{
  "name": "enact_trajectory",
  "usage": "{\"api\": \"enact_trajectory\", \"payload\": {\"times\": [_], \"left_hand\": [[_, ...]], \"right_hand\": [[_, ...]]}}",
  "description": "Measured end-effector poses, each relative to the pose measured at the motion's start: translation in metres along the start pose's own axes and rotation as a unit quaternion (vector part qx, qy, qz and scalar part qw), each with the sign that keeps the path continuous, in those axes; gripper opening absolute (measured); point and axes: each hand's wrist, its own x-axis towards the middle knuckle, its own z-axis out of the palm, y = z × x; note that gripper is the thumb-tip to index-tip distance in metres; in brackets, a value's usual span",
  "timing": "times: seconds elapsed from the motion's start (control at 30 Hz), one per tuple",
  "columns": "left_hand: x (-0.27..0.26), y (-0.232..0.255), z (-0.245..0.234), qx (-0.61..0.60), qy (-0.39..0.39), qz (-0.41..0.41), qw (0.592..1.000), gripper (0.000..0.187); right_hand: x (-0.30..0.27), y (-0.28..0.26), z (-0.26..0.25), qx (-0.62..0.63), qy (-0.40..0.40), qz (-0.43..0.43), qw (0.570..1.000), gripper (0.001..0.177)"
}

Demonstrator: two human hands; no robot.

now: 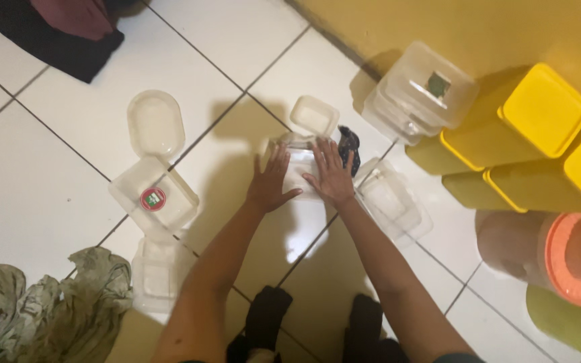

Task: The person kneels on a tiled floor and wipes several translucent plastic containers with a dark cloth. They handle each container one at a time, wiping the exterior and interior, then place them into a stack against the wall.

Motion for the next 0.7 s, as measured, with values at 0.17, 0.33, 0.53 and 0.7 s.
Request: {"api": "enact_trajectory", "payload": {"times": [0.17, 0.33, 0.53, 0.7], "left_hand": [[-0.003, 0.010, -0.010, 0.030, -0.025, -0.015, 0.999, 0.125], [0.003, 0.012, -0.043, 0.067, -0.111, -0.005, 0.992, 0.150], [0.006, 0.018, -0.060, 0.114, -0.166, 0.020, 0.979, 0.155], [0.011, 0.016, -0.041, 0.122, -0.177, -0.006, 0.977, 0.149]], "right_hand": [[-0.002, -0.001, 0.004, 0.027, 0.012, -0.007, 1.000, 0.090], [0.000, 0.008, -0.013, 0.043, -0.032, -0.044, 0.998, 0.094], [-0.004, 0.016, -0.047, 0.041, -0.121, -0.163, 0.978, 0.127], [-0.002, 0.013, -0.064, 0.041, -0.138, -0.173, 0.974, 0.134]]}}
